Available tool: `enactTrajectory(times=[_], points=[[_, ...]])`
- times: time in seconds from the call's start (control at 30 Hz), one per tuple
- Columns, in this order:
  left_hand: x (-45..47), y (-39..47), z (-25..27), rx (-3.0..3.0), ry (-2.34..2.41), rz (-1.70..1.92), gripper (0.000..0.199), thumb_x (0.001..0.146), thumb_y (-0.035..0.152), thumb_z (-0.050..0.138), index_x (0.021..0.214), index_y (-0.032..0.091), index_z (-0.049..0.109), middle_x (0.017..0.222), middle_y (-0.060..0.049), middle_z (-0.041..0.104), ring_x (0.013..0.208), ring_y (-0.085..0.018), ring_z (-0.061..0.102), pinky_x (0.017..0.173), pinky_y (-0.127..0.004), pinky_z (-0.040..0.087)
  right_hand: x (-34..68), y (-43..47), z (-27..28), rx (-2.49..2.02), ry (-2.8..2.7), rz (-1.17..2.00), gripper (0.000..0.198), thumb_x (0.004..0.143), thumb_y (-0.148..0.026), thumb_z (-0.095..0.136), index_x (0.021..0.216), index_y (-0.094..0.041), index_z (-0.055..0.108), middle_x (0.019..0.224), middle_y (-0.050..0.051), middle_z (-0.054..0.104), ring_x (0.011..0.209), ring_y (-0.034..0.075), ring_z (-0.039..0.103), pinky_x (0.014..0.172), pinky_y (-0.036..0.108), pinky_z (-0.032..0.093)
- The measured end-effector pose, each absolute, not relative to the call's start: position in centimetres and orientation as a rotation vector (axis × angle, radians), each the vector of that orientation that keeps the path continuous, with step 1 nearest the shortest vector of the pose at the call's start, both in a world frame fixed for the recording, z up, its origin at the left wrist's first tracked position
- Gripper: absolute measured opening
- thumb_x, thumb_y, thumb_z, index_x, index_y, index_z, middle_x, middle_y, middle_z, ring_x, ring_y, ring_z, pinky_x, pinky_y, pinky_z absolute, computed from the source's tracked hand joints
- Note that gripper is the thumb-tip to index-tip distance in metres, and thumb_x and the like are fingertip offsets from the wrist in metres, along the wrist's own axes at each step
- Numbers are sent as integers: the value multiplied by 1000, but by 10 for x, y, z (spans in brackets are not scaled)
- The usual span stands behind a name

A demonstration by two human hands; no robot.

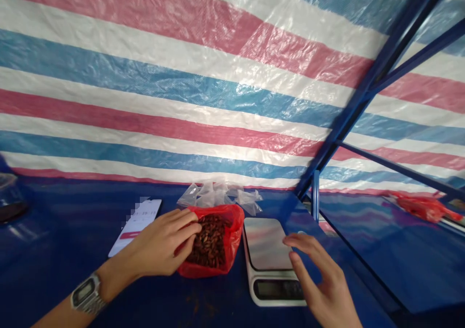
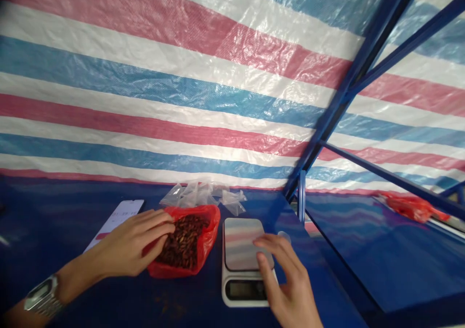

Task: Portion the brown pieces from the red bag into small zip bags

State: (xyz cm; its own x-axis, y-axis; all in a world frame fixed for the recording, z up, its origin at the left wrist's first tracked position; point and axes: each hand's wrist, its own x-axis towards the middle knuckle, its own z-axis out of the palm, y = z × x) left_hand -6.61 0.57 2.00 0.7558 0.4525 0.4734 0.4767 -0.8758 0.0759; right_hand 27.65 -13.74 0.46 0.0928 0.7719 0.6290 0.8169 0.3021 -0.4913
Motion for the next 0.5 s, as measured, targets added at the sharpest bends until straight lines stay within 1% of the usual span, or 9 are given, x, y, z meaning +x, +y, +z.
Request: enactTrajectory(times=[0.07, 0.13, 0.2, 0.23, 0.27, 0.3, 0.37, 0.43, 0.5], points=[[-67, 4, 21, -2933, -883, -750, 28, 92, 13, 49, 111, 23, 68, 118, -8, 71, 115, -25, 67, 108, -38, 52, 249, -126, 19, -1352, -1872, 39, 23, 101, -32, 59, 120, -34, 72, 122, 8, 75, 112, 27, 73, 92, 38, 62], [-65, 4, 20, -2937, -1012, -745, 30, 89, 12, 51, 113, 22, 65, 128, -9, 66, 123, -27, 62, 109, -41, 52, 223, -105, 36, -1253, -2101, 117, 30, 101, -31, 60, 131, -33, 67, 132, 7, 72, 120, 26, 70, 99, 38, 59], [-62, 5, 15, -2924, -1093, -743, 32, 84, 8, 51, 111, 21, 63, 133, -11, 62, 128, -29, 57, 111, -44, 50, 204, -78, 47, -1202, -2278, 76, 32, 100, -37, 64, 132, -30, 67, 138, 7, 69, 132, 29, 61, 113, 44, 50], [-60, 6, 12, -2918, -1110, -742, 33, 82, 6, 51, 109, 21, 63, 133, -11, 61, 130, -29, 55, 112, -44, 49, 198, -65, 49, -1205, -2348, 42, 29, 99, -39, 66, 126, -29, 70, 133, 7, 71, 134, 30, 59, 114, 47, 47], [-59, 6, 8, -2912, -1116, -737, 36, 79, 4, 51, 108, 21, 63, 134, -11, 61, 130, -29, 54, 113, -45, 47, 194, -53, 50, -1223, -2403, 25, 22, 99, -39, 66, 116, -28, 73, 122, 7, 76, 128, 30, 63, 112, 47, 48], [-58, 7, 4, -2903, -1113, -733, 40, 76, 2, 50, 110, 20, 63, 133, -12, 61, 131, -30, 54, 114, -46, 46, 193, -42, 48, -1256, -2443, 11, 16, 99, -37, 65, 106, -26, 75, 109, 6, 78, 115, 28, 69, 107, 44, 50], [-56, 7, -3, -2888, -1110, -690, 49, 73, -1, 49, 116, 19, 63, 130, -12, 64, 128, -30, 55, 111, -46, 48, 197, -26, 44, -1358, -2472, -21, 14, 98, -30, 63, 94, -24, 75, 91, 5, 78, 94, 25, 73, 98, 41, 50], [-56, 6, -7, -2877, -1122, -607, 57, 71, -3, 47, 121, 19, 63, 128, -13, 66, 124, -30, 58, 107, -45, 51, 204, -17, 41, -1429, -2484, -7, 16, 92, -18, 60, 90, -23, 75, 88, 5, 79, 87, 23, 73, 94, 38, 49], [-56, 5, -8, -2869, -1139, -523, 58, 70, -3, 47, 121, 19, 65, 129, -13, 67, 123, -30, 59, 105, -46, 52, 212, -16, 39, -1452, -2494, 74, 26, 81, -7, 56, 90, -24, 75, 90, 3, 80, 90, 22, 73, 93, 36, 47]])
